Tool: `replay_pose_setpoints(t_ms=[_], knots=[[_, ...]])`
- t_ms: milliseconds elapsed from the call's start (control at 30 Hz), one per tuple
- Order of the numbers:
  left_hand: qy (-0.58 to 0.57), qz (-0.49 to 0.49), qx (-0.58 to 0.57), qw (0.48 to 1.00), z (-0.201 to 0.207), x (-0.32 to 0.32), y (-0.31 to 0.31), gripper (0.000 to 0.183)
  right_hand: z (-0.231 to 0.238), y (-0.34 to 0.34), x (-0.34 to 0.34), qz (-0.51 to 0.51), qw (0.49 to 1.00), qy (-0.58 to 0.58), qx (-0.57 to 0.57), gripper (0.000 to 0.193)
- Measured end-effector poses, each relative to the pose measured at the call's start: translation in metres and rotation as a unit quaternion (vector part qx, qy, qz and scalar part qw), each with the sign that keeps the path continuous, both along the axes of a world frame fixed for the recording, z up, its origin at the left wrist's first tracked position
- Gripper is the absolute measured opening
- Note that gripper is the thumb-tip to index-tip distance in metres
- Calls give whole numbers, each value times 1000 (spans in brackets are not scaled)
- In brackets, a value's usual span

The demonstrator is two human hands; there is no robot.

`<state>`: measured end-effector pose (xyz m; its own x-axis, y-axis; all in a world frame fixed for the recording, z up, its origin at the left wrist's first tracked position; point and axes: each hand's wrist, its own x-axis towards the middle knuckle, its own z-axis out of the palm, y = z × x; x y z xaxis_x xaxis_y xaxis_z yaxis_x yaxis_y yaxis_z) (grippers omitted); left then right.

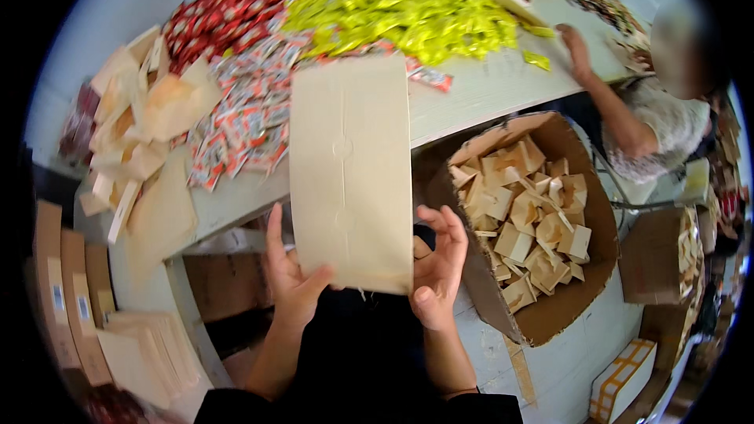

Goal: The person assembles small cardboard boxes by hand, folding the flaps into place and filling them with small packets from a pile on the table.

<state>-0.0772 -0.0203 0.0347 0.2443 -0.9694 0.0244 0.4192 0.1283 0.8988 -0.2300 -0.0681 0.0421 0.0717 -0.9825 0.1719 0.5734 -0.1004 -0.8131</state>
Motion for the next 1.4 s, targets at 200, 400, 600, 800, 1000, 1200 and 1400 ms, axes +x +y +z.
replay_pose_setpoints(t_ms=[200, 400, 600, 800, 1000, 1200, 1400], knots=[[-3, 12, 10, 1000, -5, -7, 3, 38, -35, 36, 13, 100, 992, 61, 36, 23], [-82, -19, 5, 996, 0, -1, 8, 17, -33, 25, 20, 89, 991, 10, 98, 20], [-154, -41, -3, 987, 2, 4, 9, 13, -41, 24, 23, 124, 981, 27, 145, 19], [-109, -34, -12, 993, -3, 5, 8, 19, -37, 26, 29, 104, 983, 53, 145, 20], [-45, -18, 49, 998, -12, 8, 11, 28, -23, 24, 29, 88, 987, 73, 110, 30], [-46, -33, 68, 996, -13, 7, 13, 30, -21, 22, 33, 56, 986, 97, 127, 32], [-118, -30, -15, 993, -20, 4, 13, 26, -18, 21, 37, 52, 979, 130, 146, 35]])
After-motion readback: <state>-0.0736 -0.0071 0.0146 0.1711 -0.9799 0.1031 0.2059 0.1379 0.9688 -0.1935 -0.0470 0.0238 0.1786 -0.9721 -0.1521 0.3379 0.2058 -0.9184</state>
